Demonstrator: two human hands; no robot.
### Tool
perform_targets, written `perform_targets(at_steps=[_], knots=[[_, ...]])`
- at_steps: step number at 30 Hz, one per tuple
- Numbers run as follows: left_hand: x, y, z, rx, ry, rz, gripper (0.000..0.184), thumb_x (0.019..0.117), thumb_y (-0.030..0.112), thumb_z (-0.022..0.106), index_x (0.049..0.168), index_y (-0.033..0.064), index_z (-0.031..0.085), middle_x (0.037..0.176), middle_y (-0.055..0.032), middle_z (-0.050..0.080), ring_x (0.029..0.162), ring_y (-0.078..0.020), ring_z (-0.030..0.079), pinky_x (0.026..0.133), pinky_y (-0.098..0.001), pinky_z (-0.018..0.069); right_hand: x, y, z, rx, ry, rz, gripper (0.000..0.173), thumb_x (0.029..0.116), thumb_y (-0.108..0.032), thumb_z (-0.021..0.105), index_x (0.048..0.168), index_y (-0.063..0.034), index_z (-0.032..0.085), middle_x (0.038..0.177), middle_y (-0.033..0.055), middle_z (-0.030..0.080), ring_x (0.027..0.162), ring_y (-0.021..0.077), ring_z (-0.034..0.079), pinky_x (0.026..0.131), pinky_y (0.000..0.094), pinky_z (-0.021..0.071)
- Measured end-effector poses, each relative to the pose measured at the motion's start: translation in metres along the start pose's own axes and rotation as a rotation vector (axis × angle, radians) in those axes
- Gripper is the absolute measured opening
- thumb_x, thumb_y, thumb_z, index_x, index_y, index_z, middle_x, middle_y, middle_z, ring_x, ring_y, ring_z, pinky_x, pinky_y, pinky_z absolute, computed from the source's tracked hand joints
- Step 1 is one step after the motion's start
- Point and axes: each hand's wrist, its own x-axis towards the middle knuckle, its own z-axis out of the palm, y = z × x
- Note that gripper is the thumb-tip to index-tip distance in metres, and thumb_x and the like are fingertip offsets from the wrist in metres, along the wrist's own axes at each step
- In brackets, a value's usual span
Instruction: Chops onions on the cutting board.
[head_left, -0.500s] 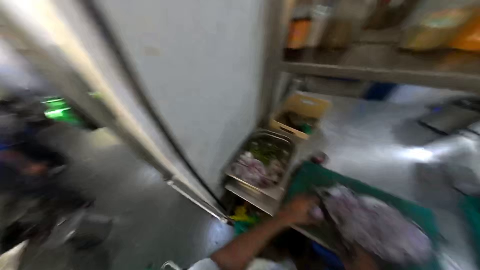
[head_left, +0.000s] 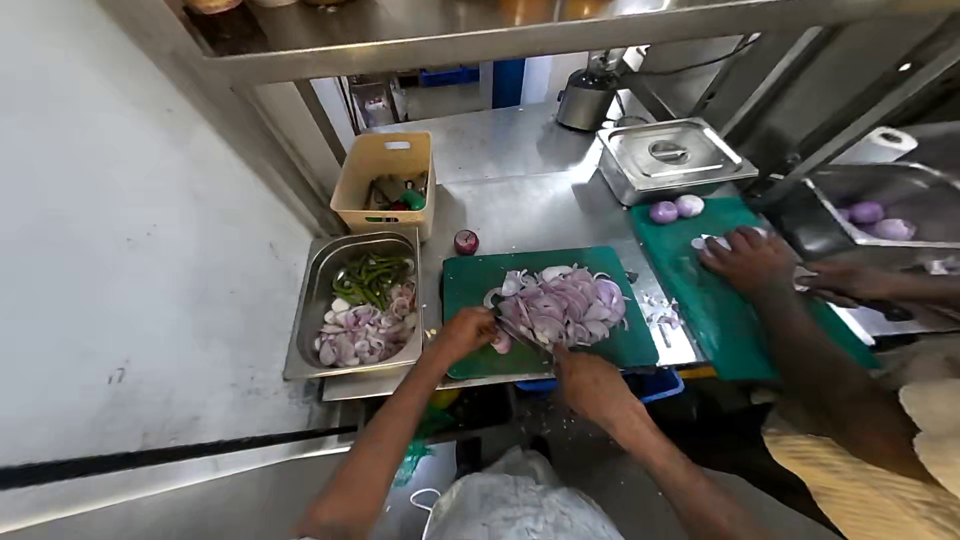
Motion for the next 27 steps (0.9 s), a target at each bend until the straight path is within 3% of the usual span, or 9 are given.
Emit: perform_targets(at_steps=[3,5,10,14,19,23,27], knots=[[-0.003,-0.002,0.000,0.011,0.025,0.038,0.011,0.0924,0.013,0.075,0.095,0.0023,0.077,0.104,-0.0109,0.073,0.098,-0.0215,0.070,0.096,-0.0418,0.0576,0.030,-0.005,0.030,0.081,-0.040,-0.012,0.038,0.1066,-0.020,0.048,0.142,-0.0054,0.048,0.121,0.0238,0.067,0.110,0.0426,0.068,0.092,0.0608,0.0547],[-0.002,-0.002,0.001,0.015,0.029,0.049,0.011,0.0926,0.013,0.075,0.094,0.0017,0.076,0.102,-0.0112,0.073,0.096,-0.0216,0.071,0.095,-0.0419,0.0580,0.050,-0.002,0.045,0.102,-0.020,-0.037,0.039,0.1084,-0.025,0.047,0.142,-0.0051,0.048,0.122,0.0240,0.066,0.111,0.0427,0.068,0.093,0.0604,0.0547],[-0.004,-0.002,-0.002,0.000,0.043,0.090,0.008,0.0919,0.008,0.074,0.089,0.0009,0.076,0.098,-0.0119,0.072,0.095,-0.0231,0.070,0.093,-0.0421,0.0578,0.013,-0.007,-0.001,-0.004,-0.003,-0.027,0.033,0.1076,-0.027,0.048,0.132,-0.0064,0.057,0.112,0.0222,0.069,0.105,0.0420,0.069,0.088,0.0602,0.0548],[-0.008,-0.002,0.002,-0.033,0.062,0.062,0.009,0.0925,0.011,0.075,0.093,0.0019,0.076,0.101,-0.0107,0.073,0.094,-0.0212,0.070,0.092,-0.0408,0.0589,0.053,-0.005,0.048,0.098,-0.015,-0.041,0.040,0.1086,-0.026,0.047,0.141,-0.0038,0.048,0.120,0.0238,0.067,0.109,0.0418,0.068,0.092,0.0591,0.0552],[-0.008,-0.001,0.001,-0.029,0.064,0.044,0.008,0.0927,0.009,0.074,0.092,0.0011,0.076,0.101,-0.0119,0.072,0.097,-0.0238,0.070,0.095,-0.0434,0.0572,0.018,-0.006,-0.002,-0.024,-0.020,-0.041,0.035,0.1080,-0.030,0.048,0.133,-0.0075,0.057,0.113,0.0215,0.069,0.107,0.0410,0.068,0.089,0.0608,0.0542],[-0.013,-0.001,0.006,-0.029,0.091,0.039,0.009,0.0938,0.012,0.074,0.094,0.0042,0.077,0.105,-0.0093,0.073,0.099,-0.0208,0.070,0.096,-0.0411,0.0576,0.049,-0.008,0.046,0.099,-0.042,-0.026,0.040,0.1085,-0.028,0.047,0.142,-0.0056,0.048,0.117,0.0238,0.068,0.107,0.0420,0.069,0.091,0.0609,0.0552],[-0.013,-0.002,0.006,-0.034,0.092,0.024,0.009,0.0936,0.011,0.074,0.095,0.0028,0.077,0.105,-0.0103,0.073,0.100,-0.0218,0.070,0.097,-0.0421,0.0571,0.034,-0.007,0.014,0.017,-0.056,-0.043,0.038,0.1083,-0.032,0.048,0.136,-0.0069,0.055,0.112,0.0225,0.069,0.105,0.0424,0.069,0.088,0.0617,0.0546]])
